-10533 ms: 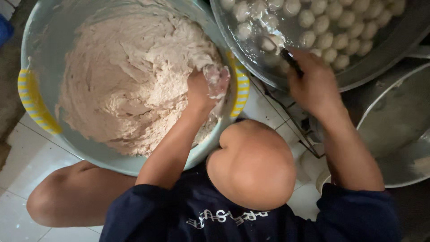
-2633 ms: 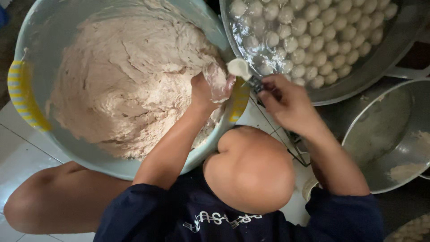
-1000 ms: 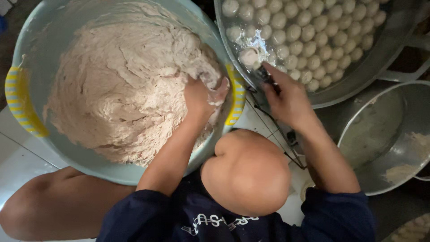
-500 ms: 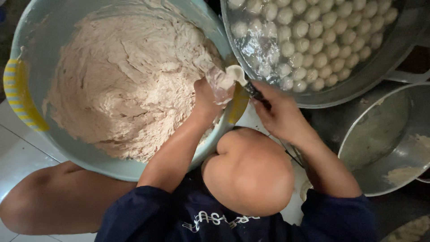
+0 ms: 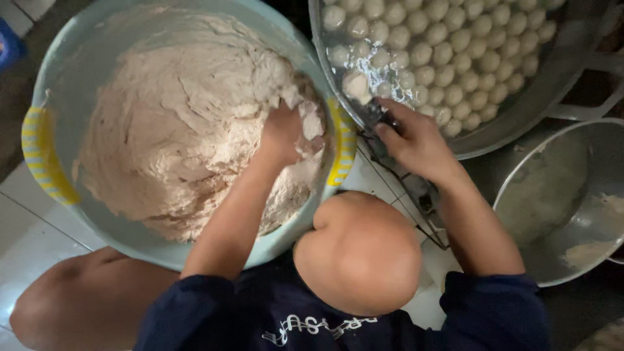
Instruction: The person sits on the floor with a large basin of dough batter on their lap and uses a scoop to portion batter, shaping balls by hand and placing them into a water-filled tray beside them. At the end they pick up a blue tray of diced meat pieces.
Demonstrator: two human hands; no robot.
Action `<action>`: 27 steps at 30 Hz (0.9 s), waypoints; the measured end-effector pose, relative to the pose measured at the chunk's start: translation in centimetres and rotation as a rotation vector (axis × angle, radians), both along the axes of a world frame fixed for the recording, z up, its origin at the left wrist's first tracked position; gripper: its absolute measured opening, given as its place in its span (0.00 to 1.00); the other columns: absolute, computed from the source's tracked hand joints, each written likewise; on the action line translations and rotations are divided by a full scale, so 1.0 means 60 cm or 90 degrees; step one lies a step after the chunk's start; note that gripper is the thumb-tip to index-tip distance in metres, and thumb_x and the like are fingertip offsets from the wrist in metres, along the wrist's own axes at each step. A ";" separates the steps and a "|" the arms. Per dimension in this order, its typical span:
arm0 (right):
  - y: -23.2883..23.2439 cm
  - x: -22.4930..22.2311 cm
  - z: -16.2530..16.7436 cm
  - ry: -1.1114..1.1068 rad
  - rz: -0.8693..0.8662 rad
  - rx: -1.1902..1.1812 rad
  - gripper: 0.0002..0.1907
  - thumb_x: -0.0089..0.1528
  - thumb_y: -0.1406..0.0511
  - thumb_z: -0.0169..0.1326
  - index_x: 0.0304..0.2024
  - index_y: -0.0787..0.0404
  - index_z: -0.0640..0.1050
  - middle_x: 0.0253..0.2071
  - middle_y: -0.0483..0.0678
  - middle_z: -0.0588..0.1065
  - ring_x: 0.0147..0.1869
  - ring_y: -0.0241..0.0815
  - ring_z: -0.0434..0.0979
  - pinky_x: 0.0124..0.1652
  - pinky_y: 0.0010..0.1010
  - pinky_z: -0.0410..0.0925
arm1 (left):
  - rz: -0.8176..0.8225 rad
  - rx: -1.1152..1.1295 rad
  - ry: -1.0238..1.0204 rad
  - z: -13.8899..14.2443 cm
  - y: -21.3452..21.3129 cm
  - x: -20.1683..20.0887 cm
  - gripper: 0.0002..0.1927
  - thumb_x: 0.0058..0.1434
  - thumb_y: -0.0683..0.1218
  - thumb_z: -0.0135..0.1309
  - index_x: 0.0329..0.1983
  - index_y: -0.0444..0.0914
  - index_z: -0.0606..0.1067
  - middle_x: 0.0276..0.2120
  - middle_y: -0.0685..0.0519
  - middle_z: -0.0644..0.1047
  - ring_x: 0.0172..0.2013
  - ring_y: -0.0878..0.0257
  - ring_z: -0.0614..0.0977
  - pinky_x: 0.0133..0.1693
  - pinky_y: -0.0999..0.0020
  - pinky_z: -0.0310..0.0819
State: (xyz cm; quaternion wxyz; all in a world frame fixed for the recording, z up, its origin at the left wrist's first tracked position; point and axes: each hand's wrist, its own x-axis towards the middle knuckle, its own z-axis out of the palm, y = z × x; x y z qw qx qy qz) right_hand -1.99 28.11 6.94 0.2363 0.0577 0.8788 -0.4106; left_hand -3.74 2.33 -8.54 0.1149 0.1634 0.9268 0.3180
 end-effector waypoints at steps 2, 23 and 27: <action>0.003 -0.018 -0.011 0.210 0.099 0.114 0.25 0.65 0.70 0.56 0.65 0.62 0.74 0.43 0.58 0.78 0.43 0.54 0.77 0.41 0.41 0.71 | 0.092 0.123 0.025 0.010 0.012 0.022 0.26 0.48 0.55 0.64 0.47 0.35 0.79 0.35 0.35 0.79 0.36 0.36 0.78 0.41 0.45 0.72; -0.051 0.056 0.024 0.182 0.121 -0.036 0.20 0.69 0.70 0.53 0.63 0.66 0.72 0.47 0.50 0.77 0.44 0.32 0.76 0.43 0.26 0.70 | 0.266 0.298 0.036 0.061 0.067 0.040 0.09 0.58 0.48 0.62 0.34 0.38 0.78 0.29 0.44 0.80 0.33 0.44 0.83 0.34 0.54 0.77; -0.057 0.057 0.027 -0.072 0.010 -0.188 0.20 0.68 0.70 0.49 0.63 0.64 0.72 0.39 0.43 0.78 0.33 0.28 0.70 0.31 0.23 0.67 | 0.195 0.225 -0.026 0.044 0.061 0.046 0.16 0.42 0.49 0.66 0.31 0.37 0.77 0.30 0.41 0.80 0.35 0.39 0.82 0.37 0.50 0.76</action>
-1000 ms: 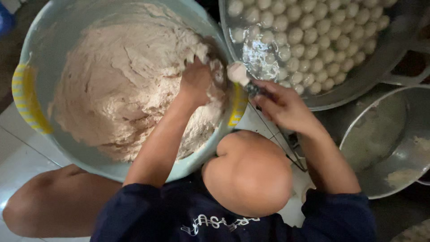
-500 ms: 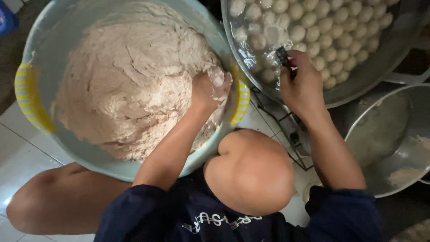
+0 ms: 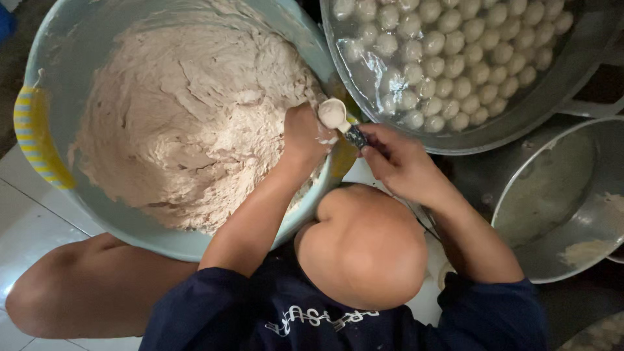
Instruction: The person sits on the floor with a large basin of dough batter on their lap and uses a scoop to portion batter, shaping balls by hand and placing them into a water-filled tray beside them. At the end they pick up a blue tray of diced meat pieces.
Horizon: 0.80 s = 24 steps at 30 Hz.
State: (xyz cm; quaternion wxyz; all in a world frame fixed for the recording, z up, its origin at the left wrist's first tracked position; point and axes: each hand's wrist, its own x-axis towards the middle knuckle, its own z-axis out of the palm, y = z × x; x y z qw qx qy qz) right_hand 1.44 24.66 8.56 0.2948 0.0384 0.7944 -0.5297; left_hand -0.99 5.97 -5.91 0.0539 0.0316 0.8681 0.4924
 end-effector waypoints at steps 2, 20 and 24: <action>0.007 -0.004 0.002 -0.077 -0.010 -0.011 0.20 0.68 0.70 0.49 0.63 0.64 0.73 0.35 0.44 0.75 0.29 0.30 0.69 0.27 0.25 0.64 | 0.033 -0.053 0.014 -0.006 -0.001 0.001 0.22 0.36 0.52 0.68 0.30 0.35 0.78 0.32 0.39 0.80 0.37 0.36 0.81 0.38 0.48 0.75; 0.052 -0.027 0.007 0.094 -0.058 0.180 0.21 0.67 0.69 0.55 0.63 0.61 0.74 0.43 0.55 0.80 0.35 0.42 0.77 0.35 0.32 0.71 | 0.089 -0.055 0.052 0.019 0.021 0.003 0.13 0.60 0.50 0.62 0.33 0.36 0.75 0.25 0.46 0.78 0.28 0.43 0.80 0.32 0.53 0.74; 0.023 -0.001 0.004 0.359 0.115 0.176 0.22 0.68 0.70 0.55 0.65 0.66 0.73 0.54 0.59 0.77 0.53 0.45 0.79 0.50 0.32 0.72 | 0.071 0.071 0.110 0.021 0.024 0.009 0.08 0.59 0.47 0.61 0.36 0.38 0.77 0.30 0.47 0.80 0.32 0.47 0.83 0.34 0.56 0.76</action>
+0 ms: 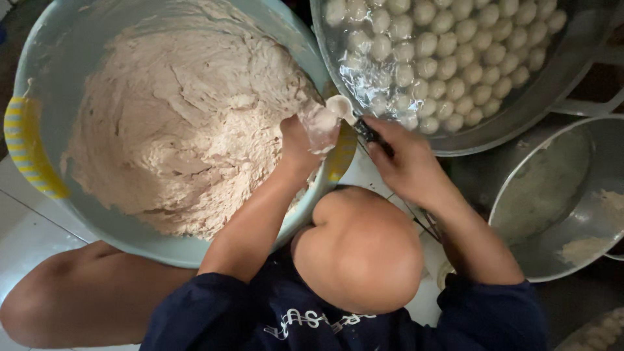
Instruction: The person sits on the floor with a large basin of dough batter on their lap and uses a scoop to portion batter, shaping balls by hand and placing them into a water-filled tray beside them. At the end they pick up a blue tray of diced meat pieces.
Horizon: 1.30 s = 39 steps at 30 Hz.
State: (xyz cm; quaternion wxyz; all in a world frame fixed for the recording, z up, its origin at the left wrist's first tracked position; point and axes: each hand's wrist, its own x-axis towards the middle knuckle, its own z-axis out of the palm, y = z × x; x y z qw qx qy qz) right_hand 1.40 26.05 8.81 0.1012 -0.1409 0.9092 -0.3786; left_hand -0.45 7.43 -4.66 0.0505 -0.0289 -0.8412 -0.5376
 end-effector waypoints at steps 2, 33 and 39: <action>-0.012 0.008 0.000 -0.024 -0.002 -0.010 0.21 0.67 0.70 0.55 0.63 0.68 0.72 0.53 0.58 0.76 0.52 0.39 0.76 0.48 0.30 0.71 | -0.083 -0.125 -0.018 -0.004 -0.004 0.000 0.05 0.58 0.45 0.62 0.32 0.41 0.77 0.29 0.47 0.79 0.31 0.46 0.82 0.34 0.55 0.75; -0.022 0.007 0.012 -0.209 -0.066 0.000 0.23 0.66 0.68 0.56 0.64 0.62 0.73 0.38 0.53 0.77 0.30 0.37 0.74 0.32 0.30 0.69 | -0.050 -0.003 -0.075 0.008 -0.020 0.006 0.11 0.52 0.47 0.63 0.34 0.37 0.78 0.28 0.46 0.79 0.32 0.45 0.83 0.36 0.55 0.77; -0.016 -0.016 -0.005 -0.426 -0.094 -0.176 0.21 0.69 0.67 0.52 0.65 0.60 0.74 0.33 0.44 0.74 0.29 0.28 0.66 0.27 0.24 0.63 | -0.094 -0.240 -0.149 -0.032 -0.038 -0.028 0.20 0.38 0.52 0.71 0.29 0.36 0.78 0.28 0.42 0.79 0.33 0.42 0.82 0.37 0.52 0.77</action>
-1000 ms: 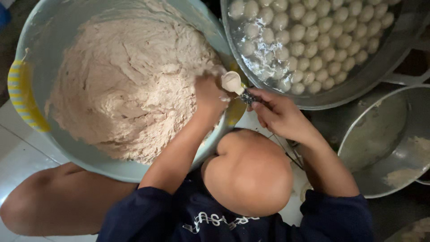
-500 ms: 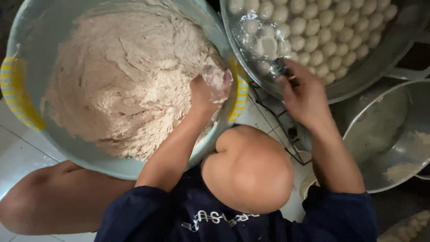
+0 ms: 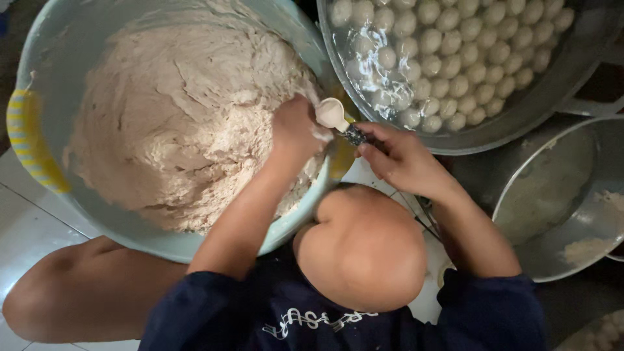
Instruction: The person sits on the floor with a large basin of dough batter on their lap and uses a scoop to portion batter, shaping balls by hand and placing them into a water-filled tray beside them. At the end they pick up a blue tray of diced meat pieces.
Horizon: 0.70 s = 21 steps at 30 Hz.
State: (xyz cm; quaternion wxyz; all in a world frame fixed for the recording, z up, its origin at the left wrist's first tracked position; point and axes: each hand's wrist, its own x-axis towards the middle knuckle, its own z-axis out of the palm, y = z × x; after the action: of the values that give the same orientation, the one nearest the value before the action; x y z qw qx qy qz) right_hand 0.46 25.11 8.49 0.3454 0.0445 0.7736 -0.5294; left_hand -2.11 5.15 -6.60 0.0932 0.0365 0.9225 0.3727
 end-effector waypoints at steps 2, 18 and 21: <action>0.011 -0.004 -0.008 -0.015 -0.026 0.003 0.21 0.67 0.68 0.53 0.64 0.60 0.73 0.33 0.41 0.75 0.26 0.25 0.66 0.25 0.22 0.63 | -0.102 -0.108 0.099 -0.023 -0.043 -0.038 0.28 0.31 0.57 0.75 0.27 0.34 0.79 0.27 0.40 0.79 0.32 0.41 0.81 0.34 0.49 0.75; 0.020 -0.098 -0.038 0.434 0.022 0.422 0.21 0.58 0.71 0.61 0.55 0.62 0.76 0.49 0.62 0.77 0.47 0.67 0.77 0.45 0.51 0.70 | -0.071 0.038 0.142 0.018 -0.034 0.015 0.19 0.61 0.57 0.56 0.40 0.37 0.76 0.30 0.42 0.79 0.33 0.42 0.81 0.38 0.47 0.76; 0.023 -0.080 -0.012 0.520 0.024 0.385 0.20 0.63 0.74 0.57 0.58 0.65 0.74 0.49 0.61 0.76 0.47 0.61 0.79 0.45 0.46 0.71 | -0.043 0.063 0.204 0.028 -0.019 0.016 0.11 0.65 0.52 0.56 0.39 0.39 0.76 0.31 0.44 0.79 0.34 0.42 0.81 0.40 0.48 0.75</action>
State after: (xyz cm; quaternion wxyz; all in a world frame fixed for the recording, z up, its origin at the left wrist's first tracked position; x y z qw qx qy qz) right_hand -4.36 26.48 7.75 -0.0043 -0.0820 0.9649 -0.2495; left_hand -1.17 4.00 -4.91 -0.0448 0.1313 0.9044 0.4035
